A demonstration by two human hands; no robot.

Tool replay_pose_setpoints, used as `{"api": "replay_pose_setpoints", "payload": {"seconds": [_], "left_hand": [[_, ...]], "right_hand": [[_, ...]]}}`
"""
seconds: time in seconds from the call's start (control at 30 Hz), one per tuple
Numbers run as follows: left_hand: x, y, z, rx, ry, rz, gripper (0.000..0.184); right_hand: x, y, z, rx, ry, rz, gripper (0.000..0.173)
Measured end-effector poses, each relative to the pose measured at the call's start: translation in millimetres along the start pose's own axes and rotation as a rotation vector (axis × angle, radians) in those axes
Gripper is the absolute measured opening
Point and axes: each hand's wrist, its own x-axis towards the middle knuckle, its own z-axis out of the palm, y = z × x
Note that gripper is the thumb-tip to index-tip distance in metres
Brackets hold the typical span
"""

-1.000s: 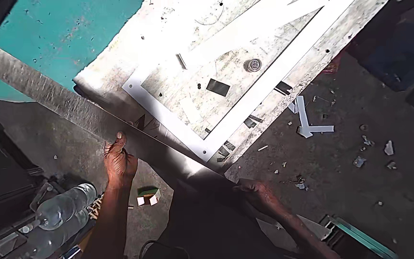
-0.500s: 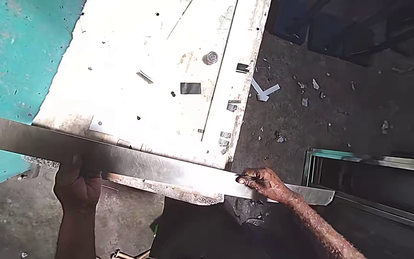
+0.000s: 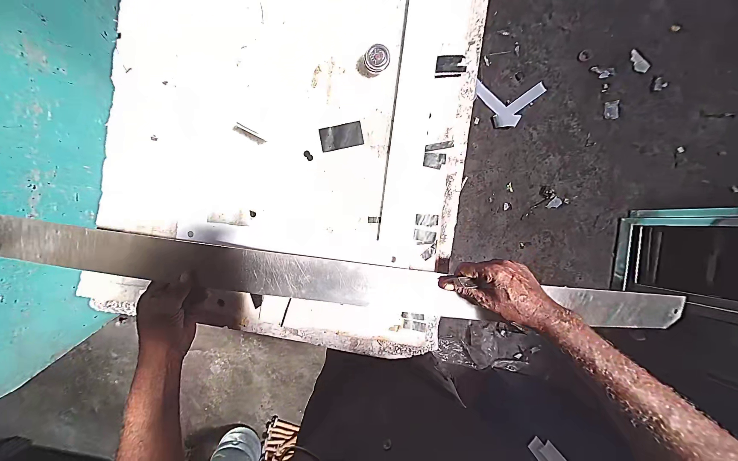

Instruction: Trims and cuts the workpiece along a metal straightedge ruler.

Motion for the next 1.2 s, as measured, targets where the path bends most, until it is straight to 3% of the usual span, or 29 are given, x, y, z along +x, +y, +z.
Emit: {"api": "replay_pose_setpoints", "payload": {"seconds": [0.27, 0.57, 0.7, 0.8, 0.87, 0.93, 1.0, 1.03, 1.1, 1.2], "left_hand": [[22.5, -3.2, -1.1, 0.138, -0.007, -0.029, 0.011], [37.3, -9.8, -3.1, 0.261, -0.003, -0.099, 0.006], [42.6, -3.7, -1.8, 0.344, 0.001, -0.174, 0.014], [46.5, 4.7, -5.0, 0.577, 0.023, -0.235, 0.027], [39.4, 8.1, -1.0, 0.821, 0.095, -0.091, 0.035], [26.1, 7.1, 5.7, 1.050, 0.128, 0.229, 0.042], [21.2, -1.9, 3.0, 1.206, -0.023, 0.614, 0.058], [22.8, -5.4, 5.2, 1.262, -0.148, 0.722, 0.070], [27.0, -11.9, 11.7, 1.334, -0.338, 0.839, 0.087], [39.3, -26.3, 15.3, 1.310, -0.443, 0.852, 0.093]], "right_hand": [[27.2, 0.7, -11.2, -0.052, -0.020, 0.009, 0.067], [38.6, -1.9, -2.9, -0.056, -0.030, 0.014, 0.062], [40.0, -2.0, -5.3, -0.047, -0.064, 0.029, 0.065], [40.6, -1.7, -5.7, -0.040, -0.081, 0.041, 0.064], [40.5, -1.1, -5.3, -0.043, -0.088, 0.048, 0.062], [42.1, 0.2, -7.0, -0.037, -0.113, 0.056, 0.063], [43.7, 1.3, -7.0, -0.024, -0.136, 0.050, 0.064], [44.3, 1.3, -7.4, -0.019, -0.142, 0.049, 0.064], [43.7, 0.9, -6.1, -0.016, -0.126, 0.037, 0.065], [45.0, 3.5, -3.8, -0.005, -0.089, 0.023, 0.063]]}}
